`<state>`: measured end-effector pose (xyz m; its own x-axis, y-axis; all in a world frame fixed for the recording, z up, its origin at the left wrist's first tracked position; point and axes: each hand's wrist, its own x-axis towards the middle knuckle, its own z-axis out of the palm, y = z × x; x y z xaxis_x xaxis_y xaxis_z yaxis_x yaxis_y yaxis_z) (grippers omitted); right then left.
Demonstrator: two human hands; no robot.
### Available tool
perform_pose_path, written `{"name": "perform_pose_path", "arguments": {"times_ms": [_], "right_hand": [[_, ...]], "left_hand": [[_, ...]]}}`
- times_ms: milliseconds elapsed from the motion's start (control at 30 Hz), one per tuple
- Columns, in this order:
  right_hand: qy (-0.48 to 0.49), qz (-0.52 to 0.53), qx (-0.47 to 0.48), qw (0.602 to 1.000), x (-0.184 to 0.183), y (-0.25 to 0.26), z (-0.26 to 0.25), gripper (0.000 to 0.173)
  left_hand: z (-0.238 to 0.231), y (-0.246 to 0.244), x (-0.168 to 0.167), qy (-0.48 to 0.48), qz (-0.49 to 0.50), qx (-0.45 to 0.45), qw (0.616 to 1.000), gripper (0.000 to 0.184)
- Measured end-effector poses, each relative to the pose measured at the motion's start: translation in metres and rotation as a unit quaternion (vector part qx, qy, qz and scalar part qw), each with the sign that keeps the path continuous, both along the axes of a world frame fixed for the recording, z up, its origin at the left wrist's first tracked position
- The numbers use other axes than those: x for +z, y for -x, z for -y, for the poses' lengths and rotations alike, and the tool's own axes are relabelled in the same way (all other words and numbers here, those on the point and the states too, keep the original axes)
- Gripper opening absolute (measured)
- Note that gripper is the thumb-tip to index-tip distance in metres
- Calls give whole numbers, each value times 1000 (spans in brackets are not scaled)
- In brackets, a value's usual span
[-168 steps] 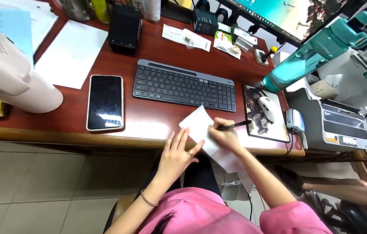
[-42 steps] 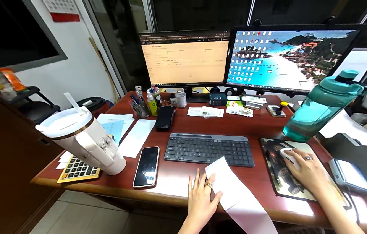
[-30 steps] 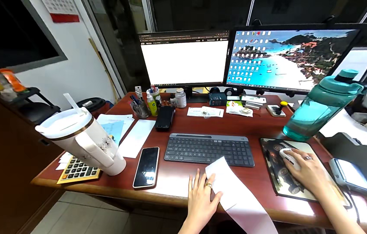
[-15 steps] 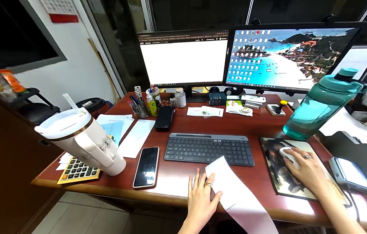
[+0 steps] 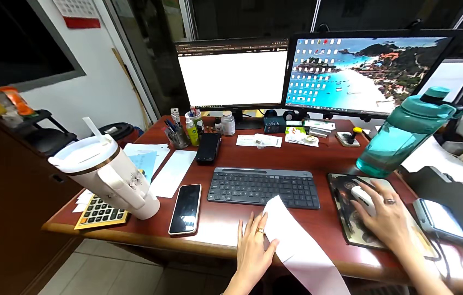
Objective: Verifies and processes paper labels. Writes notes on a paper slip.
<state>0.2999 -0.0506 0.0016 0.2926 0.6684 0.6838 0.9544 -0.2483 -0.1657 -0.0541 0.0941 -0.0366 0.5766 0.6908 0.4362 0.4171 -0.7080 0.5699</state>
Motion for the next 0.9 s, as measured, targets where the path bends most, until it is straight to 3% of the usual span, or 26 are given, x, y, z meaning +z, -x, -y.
{"name": "perform_pose_path", "arguments": {"times_ms": [100, 233, 300, 367, 400, 433, 467, 500, 533, 600, 733, 900], "right_hand": [[-5, -152, 109, 982, 10, 67, -1, 55], [77, -406, 281, 866, 16, 145, 6, 79], [73, -441, 301, 843, 23, 164, 11, 69], [41, -475, 307, 824, 38, 179, 15, 39], [24, -489, 317, 812, 49, 186, 17, 25], [20, -501, 330, 800, 63, 194, 21, 14], [23, -516, 343, 784, 79, 201, 25, 12], [27, -533, 357, 767, 93, 209, 29, 17], [32, -546, 377, 748, 103, 213, 31, 22], [45, -554, 427, 713, 102, 211, 31, 25], [60, -590, 464, 658, 111, 216, 37, 34], [109, -600, 473, 637, 118, 217, 48, 19]], "left_hand": [[5, -2, 4, 21, 161, -42, 986, 56], [14, -2, 37, -9, 370, -104, 923, 41], [12, 2, 60, -57, 419, -116, 899, 48], [5, 16, 84, -91, 442, -191, 872, 49], [3, 24, 95, -101, 447, -256, 851, 38], [4, 32, 104, -125, 428, -291, 847, 43], [5, 42, 114, -186, 381, -298, 855, 56], [7, 52, 123, -271, 327, -288, 858, 50], [8, 61, 131, -361, 275, -272, 848, 32], [10, 72, 145, -472, 222, -242, 818, 21], [12, 91, 159, -539, 182, -234, 788, 22], [30, 105, 167, -534, 163, -331, 761, 22]]}}
